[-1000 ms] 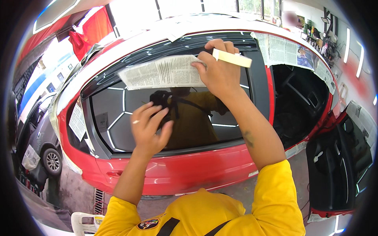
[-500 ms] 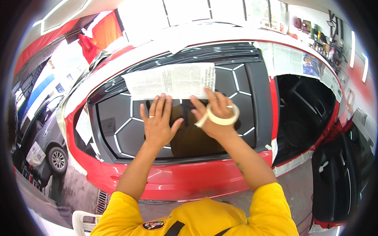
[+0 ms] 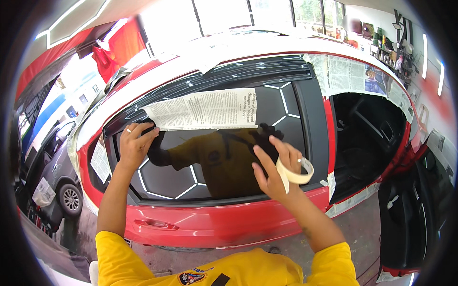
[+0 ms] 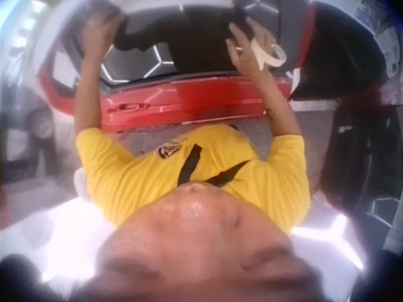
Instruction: The person tapes newspaper sheets onto the rear window and door frame of a red car using masking tape. They smooth the paper, tear tape from a roll, and secure edges along the window and door trim.
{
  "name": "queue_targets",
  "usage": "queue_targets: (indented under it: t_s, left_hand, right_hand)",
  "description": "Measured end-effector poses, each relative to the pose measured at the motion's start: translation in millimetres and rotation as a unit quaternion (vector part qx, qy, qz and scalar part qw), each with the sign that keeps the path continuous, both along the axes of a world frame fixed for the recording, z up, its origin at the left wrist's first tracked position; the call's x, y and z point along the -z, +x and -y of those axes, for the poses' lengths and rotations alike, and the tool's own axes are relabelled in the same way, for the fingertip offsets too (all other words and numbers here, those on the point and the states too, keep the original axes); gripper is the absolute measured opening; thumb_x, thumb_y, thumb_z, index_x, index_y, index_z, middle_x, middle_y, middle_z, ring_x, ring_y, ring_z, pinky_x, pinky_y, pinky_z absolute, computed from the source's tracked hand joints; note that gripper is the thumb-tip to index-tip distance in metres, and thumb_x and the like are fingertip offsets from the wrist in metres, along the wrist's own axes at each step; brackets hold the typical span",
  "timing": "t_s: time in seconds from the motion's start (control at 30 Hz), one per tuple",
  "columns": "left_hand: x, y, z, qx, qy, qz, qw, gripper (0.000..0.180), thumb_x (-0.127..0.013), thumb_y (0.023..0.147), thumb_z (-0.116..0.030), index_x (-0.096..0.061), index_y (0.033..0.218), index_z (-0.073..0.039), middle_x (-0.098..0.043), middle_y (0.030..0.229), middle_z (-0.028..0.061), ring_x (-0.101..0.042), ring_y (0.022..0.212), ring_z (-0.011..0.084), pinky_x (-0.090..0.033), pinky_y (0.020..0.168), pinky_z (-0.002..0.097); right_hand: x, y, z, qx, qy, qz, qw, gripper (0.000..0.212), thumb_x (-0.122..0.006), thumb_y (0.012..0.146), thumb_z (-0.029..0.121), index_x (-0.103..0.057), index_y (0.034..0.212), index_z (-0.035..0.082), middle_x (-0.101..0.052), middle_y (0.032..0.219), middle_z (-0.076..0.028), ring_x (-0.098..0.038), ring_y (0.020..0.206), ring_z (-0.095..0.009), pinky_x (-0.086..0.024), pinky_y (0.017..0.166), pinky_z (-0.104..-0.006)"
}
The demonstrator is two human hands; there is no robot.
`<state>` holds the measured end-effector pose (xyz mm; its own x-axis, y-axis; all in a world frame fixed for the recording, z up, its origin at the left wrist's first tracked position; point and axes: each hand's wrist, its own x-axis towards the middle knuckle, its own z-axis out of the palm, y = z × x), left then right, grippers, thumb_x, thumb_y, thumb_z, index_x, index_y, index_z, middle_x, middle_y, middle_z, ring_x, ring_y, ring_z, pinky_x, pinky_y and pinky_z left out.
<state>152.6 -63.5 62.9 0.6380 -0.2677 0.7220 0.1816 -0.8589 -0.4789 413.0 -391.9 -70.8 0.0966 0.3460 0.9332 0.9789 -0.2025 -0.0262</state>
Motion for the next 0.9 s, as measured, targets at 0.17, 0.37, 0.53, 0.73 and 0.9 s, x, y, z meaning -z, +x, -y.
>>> queue_targets:
  t_s: [0.17, 0.37, 0.53, 0.73, 0.9]
  left_hand:
    - [0, 0, -20, 0.027, 0.164, -0.005, 0.986, 0.030, -0.069, 0.082, -0.014, -0.079, 0.110, -0.007, -0.075, 0.111, 0.0046, -0.069, 0.095, 0.0240, -0.055, 0.077, 0.0383]
    - [-19, -3, -29, -0.021, 0.244, -0.063, 0.967, 0.016, -0.066, 0.087, -0.017, -0.070, 0.099, -0.009, -0.059, 0.090, 0.0038, -0.062, 0.081, 0.0197, -0.051, 0.074, 0.0332]
    - [-73, -13, 79, 0.110, 0.320, -0.067, 0.939, 0.019, -0.066, 0.086, -0.014, -0.069, 0.102, -0.005, -0.064, 0.101, 0.0075, -0.066, 0.110, 0.0259, -0.054, 0.091, 0.0405]
    - [-103, -74, 148, 0.206, 0.420, -0.020, 0.884, 0.007, -0.068, 0.099, -0.003, -0.070, 0.106, 0.000, -0.070, 0.118, 0.0157, -0.069, 0.126, 0.0377, -0.058, 0.101, 0.0541]
    - [-99, -68, 213, 0.309, 0.453, 0.010, 0.836, 0.014, -0.065, 0.103, -0.005, -0.069, 0.114, 0.002, -0.071, 0.122, 0.0182, -0.066, 0.130, 0.0429, -0.056, 0.108, 0.0590]
  right_hand:
    - [27, -55, 14, 0.030, -0.017, -0.064, 0.997, 0.049, -0.087, 0.077, 0.016, -0.077, 0.125, 0.013, -0.059, 0.144, -0.021, -0.056, 0.118, -0.040, -0.042, 0.098, -0.0509]
    - [14, -119, 4, 0.036, -0.011, -0.116, 0.993, 0.044, -0.087, 0.079, 0.009, -0.076, 0.122, 0.012, -0.063, 0.136, -0.019, -0.058, 0.121, -0.041, -0.047, 0.100, -0.0517]
    - [-51, -159, 4, 0.068, 0.032, -0.083, 0.994, 0.067, -0.090, 0.081, 0.017, -0.068, 0.144, 0.014, -0.064, 0.134, -0.016, -0.062, 0.119, -0.038, -0.047, 0.101, -0.0509]
    - [-100, -186, 8, 0.071, 0.159, 0.055, 0.983, 0.029, -0.085, 0.078, 0.032, -0.070, 0.095, 0.013, -0.062, 0.108, -0.009, -0.060, 0.102, -0.033, -0.046, 0.085, -0.0492]
    - [-53, -256, 97, 0.014, 0.155, -0.090, 0.984, 0.047, -0.089, 0.084, 0.038, -0.068, 0.119, 0.013, -0.060, 0.109, -0.010, -0.062, 0.099, -0.031, -0.044, 0.084, -0.0465]
